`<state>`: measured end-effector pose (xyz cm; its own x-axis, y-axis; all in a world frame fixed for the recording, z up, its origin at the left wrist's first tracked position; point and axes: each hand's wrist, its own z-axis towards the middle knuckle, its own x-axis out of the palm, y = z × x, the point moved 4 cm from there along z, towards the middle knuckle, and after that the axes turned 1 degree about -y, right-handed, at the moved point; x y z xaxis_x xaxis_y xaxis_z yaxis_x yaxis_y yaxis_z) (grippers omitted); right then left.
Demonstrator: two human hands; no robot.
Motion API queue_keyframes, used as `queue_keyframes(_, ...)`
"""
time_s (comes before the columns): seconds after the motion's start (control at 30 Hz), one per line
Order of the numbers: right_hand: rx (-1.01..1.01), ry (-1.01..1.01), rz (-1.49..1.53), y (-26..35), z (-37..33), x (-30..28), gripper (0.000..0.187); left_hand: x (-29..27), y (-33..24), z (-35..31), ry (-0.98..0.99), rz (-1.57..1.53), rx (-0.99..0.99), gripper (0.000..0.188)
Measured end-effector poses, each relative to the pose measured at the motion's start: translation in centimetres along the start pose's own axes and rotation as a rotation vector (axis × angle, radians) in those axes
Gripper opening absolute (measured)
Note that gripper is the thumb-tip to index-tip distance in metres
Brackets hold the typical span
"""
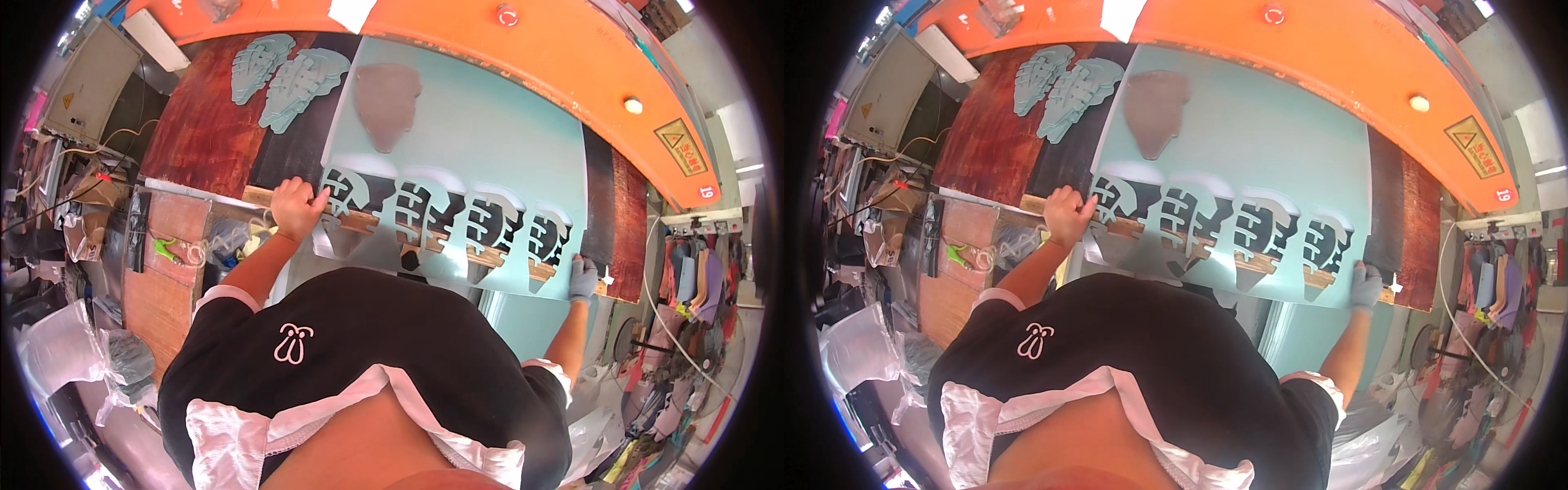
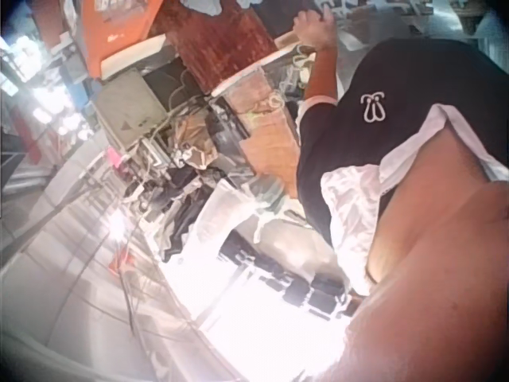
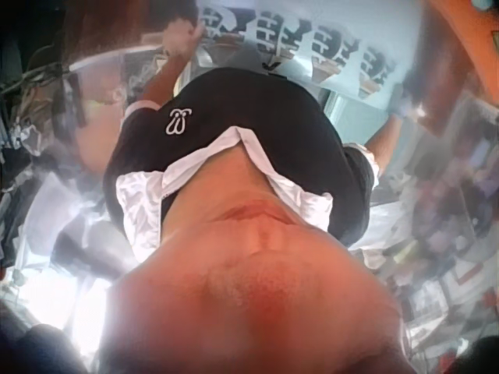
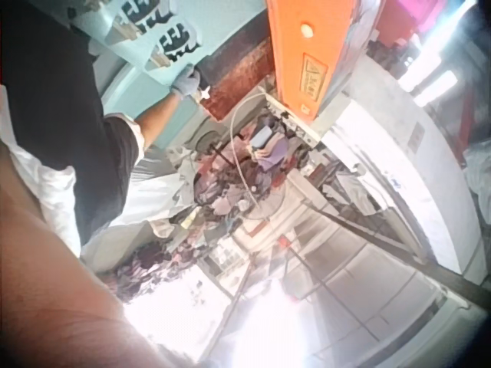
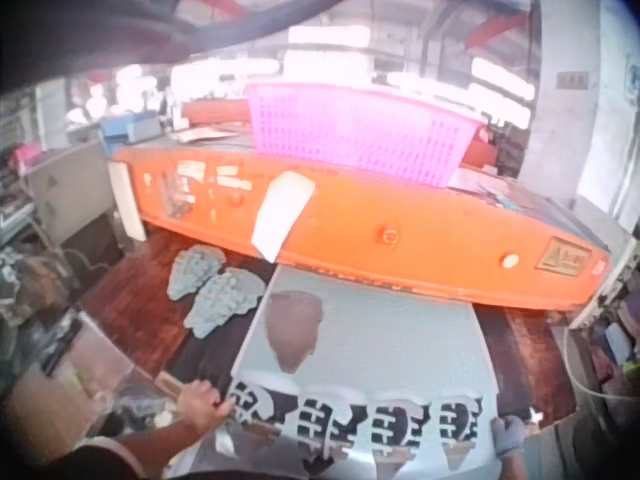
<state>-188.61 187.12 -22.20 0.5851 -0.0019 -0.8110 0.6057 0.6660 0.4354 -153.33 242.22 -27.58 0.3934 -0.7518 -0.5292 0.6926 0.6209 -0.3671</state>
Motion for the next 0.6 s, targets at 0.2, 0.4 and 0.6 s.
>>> queue_keyframes(0.2, -0.215, -0.147, -0.054, 14.0, -0.1, 0.2, 0.056, -4.4, -1.0, -5.2, -0.004, -0.029, 0.029, 0.037)
queue_keyframes(0.4, -0.776, 0.332, 0.167, 40.8, -7.4, 14.7, 0.07, -7.1, -1.6, -8.1, 0.076, -0.094, -0.047, 0.03)
queue_keyframes(0.6, -0.412, 0.451, -0.252, 47.1, -14.8, 16.3, 0.091, -8.0, -1.9, -8.0, 0.214, -0.341, -0.036, 0.035)
